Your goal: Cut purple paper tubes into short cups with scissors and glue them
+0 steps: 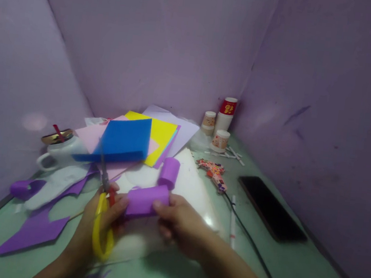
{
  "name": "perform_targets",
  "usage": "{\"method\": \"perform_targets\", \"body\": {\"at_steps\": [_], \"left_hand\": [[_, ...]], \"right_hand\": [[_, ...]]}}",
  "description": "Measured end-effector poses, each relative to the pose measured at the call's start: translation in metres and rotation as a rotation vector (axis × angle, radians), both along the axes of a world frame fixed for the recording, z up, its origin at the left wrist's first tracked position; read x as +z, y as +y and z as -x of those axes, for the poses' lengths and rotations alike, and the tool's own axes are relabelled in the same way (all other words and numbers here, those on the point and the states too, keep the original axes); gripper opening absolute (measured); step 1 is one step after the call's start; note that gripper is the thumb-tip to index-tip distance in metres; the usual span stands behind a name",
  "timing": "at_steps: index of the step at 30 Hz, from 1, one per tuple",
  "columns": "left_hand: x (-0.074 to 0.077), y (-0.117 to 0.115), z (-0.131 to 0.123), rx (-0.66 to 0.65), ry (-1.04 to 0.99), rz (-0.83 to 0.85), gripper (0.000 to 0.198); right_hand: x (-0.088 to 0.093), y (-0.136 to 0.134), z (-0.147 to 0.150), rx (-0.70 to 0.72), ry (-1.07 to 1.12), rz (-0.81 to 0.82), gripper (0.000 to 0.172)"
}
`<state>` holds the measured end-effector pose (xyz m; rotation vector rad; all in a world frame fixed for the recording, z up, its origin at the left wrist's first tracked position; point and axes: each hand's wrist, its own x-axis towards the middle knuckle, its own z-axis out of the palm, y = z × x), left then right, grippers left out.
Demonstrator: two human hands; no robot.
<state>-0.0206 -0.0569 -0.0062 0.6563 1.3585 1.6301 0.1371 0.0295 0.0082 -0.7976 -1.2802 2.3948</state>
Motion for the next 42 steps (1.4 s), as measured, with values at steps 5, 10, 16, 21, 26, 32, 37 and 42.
{"method": "perform_targets", "body": {"at_steps": [5, 10, 16, 21, 26, 32, 37, 42], "left_hand": [[0.003, 0.0, 0.003, 0.064, -0.082, 0.101, 0.052], [0.008, 0.005, 0.006, 0.063, -0.149, 0.245, 0.048], [0.01, 0.007, 0.004, 0.086, -0.188, 0.276, 0.045], [0.007, 0.007, 0.007, 0.079, -0.208, 0.298, 0.045], [0.0, 0.007, 0.008, -0.05, -0.236, 0.363, 0.043], [-0.003, 0.004, 0.004, -0.146, -0.18, 0.349, 0.049], [-0.003, 0.002, 0.003, -0.193, -0.137, 0.326, 0.053], [-0.004, 0.003, 0.003, -0.202, -0.09, 0.315, 0.051]], "right_hand": [[0.004, 0.008, -0.005, -0.111, -0.002, -0.113, 0.043], [0.01, 0.013, -0.009, -0.167, -0.003, -0.279, 0.046], [0.015, 0.007, -0.008, -0.249, -0.13, -0.712, 0.025], [0.009, 0.006, -0.01, -0.365, -0.045, -1.068, 0.028], [-0.004, 0.004, -0.007, -0.299, 0.024, -0.989, 0.044], [-0.005, 0.003, -0.002, -0.243, 0.087, -0.784, 0.035], [-0.004, 0.003, 0.0, -0.204, 0.074, -0.753, 0.03], [-0.004, 0.003, 0.001, -0.199, 0.066, -0.721, 0.024]]}}
